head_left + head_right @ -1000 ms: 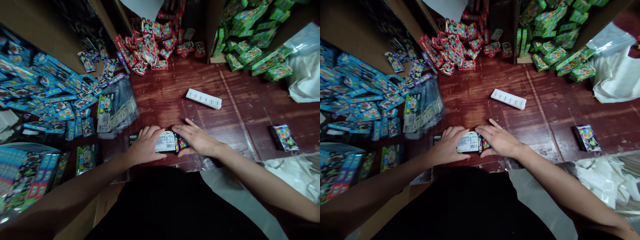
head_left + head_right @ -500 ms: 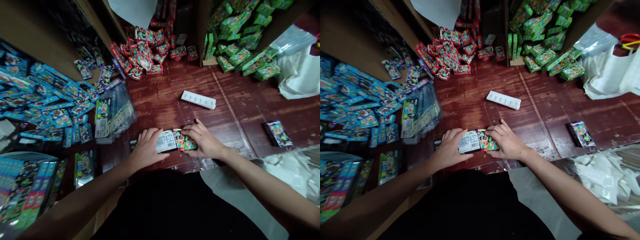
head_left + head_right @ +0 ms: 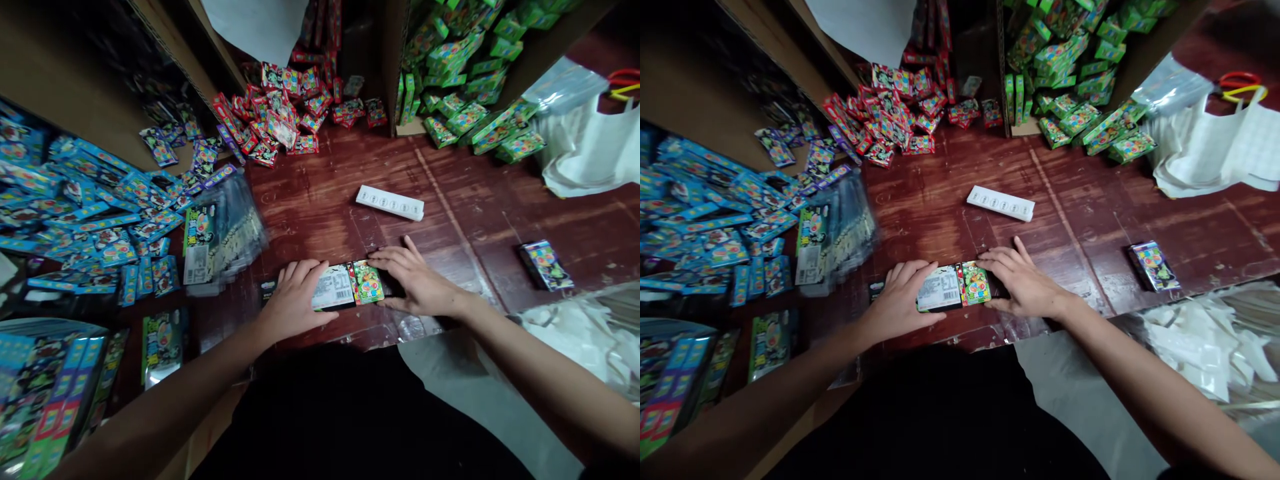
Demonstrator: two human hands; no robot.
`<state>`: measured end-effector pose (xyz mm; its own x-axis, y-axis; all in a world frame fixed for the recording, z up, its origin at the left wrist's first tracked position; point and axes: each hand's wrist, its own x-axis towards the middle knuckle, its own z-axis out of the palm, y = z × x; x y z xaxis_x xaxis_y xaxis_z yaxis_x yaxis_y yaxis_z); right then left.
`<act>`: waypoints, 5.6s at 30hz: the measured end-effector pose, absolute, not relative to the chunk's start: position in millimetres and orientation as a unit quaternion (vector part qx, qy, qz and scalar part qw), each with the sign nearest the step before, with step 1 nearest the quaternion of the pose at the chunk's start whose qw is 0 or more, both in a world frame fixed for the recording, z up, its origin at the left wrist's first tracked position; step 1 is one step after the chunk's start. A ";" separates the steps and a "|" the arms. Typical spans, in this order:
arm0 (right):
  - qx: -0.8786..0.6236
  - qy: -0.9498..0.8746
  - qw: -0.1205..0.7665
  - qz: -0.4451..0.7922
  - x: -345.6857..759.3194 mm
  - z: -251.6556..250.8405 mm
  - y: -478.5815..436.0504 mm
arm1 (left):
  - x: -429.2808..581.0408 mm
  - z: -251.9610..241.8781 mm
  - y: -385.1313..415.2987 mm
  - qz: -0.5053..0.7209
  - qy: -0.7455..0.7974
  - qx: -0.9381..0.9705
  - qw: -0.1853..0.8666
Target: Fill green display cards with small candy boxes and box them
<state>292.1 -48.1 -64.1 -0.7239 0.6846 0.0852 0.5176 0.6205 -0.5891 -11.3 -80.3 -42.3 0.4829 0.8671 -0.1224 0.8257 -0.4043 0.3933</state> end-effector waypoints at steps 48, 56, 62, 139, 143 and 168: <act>-0.581 -0.476 0.348 0.562 232.5 -28.7 -32.5 | 8.1 -23.5 5.3 0.241 0.517 0.549 0.610; -0.557 -0.422 0.309 0.645 237.9 -24.4 -20.8 | -0.6 -18.8 22.6 0.182 0.497 0.542 0.653; -0.514 -0.441 0.322 0.661 243.3 -29.4 -28.9 | -11.5 -26.6 19.8 0.215 0.456 0.549 0.666; -0.481 -0.534 0.459 0.523 282.3 -1.9 31.8 | 11.8 -37.0 63.3 0.254 0.540 0.764 0.244; -0.453 -0.538 0.377 0.603 248.2 -10.5 10.3 | -10.0 -34.6 8.7 0.173 0.503 0.771 0.349; -0.466 -0.775 0.239 0.353 218.3 -28.6 -23.5 | -0.3 -40.1 2.6 0.245 0.447 0.571 0.644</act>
<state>218.3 -23.5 -28.6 -0.4506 0.8918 0.0407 0.5538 0.3151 -0.7707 -0.3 2.6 -40.1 0.4813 0.8251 -0.2959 0.1951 0.2283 0.9539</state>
